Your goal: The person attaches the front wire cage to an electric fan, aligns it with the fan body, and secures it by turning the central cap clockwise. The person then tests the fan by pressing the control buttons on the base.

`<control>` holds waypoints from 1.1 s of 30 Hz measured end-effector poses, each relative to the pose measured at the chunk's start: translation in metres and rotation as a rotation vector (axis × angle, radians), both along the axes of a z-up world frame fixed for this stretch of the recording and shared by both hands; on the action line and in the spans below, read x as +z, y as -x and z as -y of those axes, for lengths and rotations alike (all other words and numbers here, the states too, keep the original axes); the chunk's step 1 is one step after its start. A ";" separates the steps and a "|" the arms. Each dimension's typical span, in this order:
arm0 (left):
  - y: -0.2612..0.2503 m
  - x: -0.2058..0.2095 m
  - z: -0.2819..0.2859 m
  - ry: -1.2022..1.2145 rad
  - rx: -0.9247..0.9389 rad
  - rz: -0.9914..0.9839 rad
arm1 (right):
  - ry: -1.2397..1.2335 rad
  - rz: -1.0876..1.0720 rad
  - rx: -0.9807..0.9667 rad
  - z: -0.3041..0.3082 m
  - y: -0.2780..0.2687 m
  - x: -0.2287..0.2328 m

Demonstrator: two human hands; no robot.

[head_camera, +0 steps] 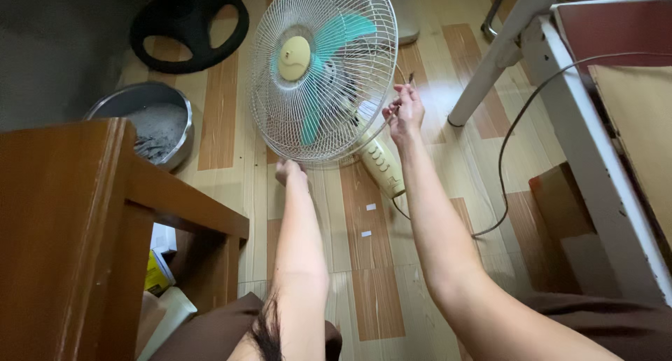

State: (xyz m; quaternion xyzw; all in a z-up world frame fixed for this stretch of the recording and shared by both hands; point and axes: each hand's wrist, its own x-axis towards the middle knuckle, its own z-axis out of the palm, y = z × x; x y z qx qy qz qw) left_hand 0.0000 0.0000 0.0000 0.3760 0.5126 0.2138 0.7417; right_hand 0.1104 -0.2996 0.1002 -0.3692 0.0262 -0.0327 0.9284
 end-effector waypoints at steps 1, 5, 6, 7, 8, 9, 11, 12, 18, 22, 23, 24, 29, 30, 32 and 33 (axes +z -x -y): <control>0.002 0.000 -0.003 0.072 0.013 0.025 | 0.028 -0.049 -0.020 -0.001 0.013 0.016; 0.001 0.001 -0.009 0.218 0.050 0.168 | 0.233 -0.244 -0.055 -0.016 0.047 0.071; 0.001 0.001 -0.009 0.220 0.056 0.213 | 0.309 -0.296 -0.052 -0.018 0.053 0.078; 0.002 0.001 -0.010 0.206 0.058 0.188 | 0.322 -0.237 -0.050 -0.019 0.057 0.084; 0.002 0.002 -0.011 0.192 0.061 0.163 | 0.334 -0.177 -0.049 -0.021 0.060 0.087; 0.003 0.003 -0.010 0.175 0.062 0.136 | 0.344 -0.119 -0.048 -0.022 0.063 0.089; 0.005 0.005 -0.009 0.153 0.060 0.128 | 0.476 -0.057 -0.173 -0.024 0.063 0.093; 0.004 0.007 -0.009 0.143 0.059 0.124 | 0.542 -0.026 -0.236 -0.026 0.062 0.094; 0.000 0.007 -0.012 0.172 0.106 0.059 | 0.746 -0.062 -0.314 -0.033 0.068 0.105; 0.001 -0.012 -0.021 0.518 0.078 0.224 | 0.688 -0.085 -0.188 -0.026 0.066 0.108; 0.000 -0.017 -0.024 0.614 -0.007 0.329 | 0.647 -0.086 -0.149 -0.025 0.066 0.107; 0.000 -0.023 -0.028 0.691 -0.073 0.395 | 0.606 -0.088 -0.111 -0.025 0.066 0.106; -0.007 -0.036 -0.046 0.677 -0.180 0.411 | 0.567 -0.098 -0.111 -0.027 0.064 0.100; -0.007 -0.038 -0.047 0.637 -0.205 0.426 | 0.560 -0.087 -0.108 -0.027 0.062 0.099; -0.008 -0.038 -0.048 0.490 -0.243 0.394 | 0.551 -0.075 -0.114 -0.028 0.060 0.097; -0.009 -0.037 -0.050 0.415 -0.263 0.379 | 0.545 -0.067 -0.118 -0.030 0.059 0.097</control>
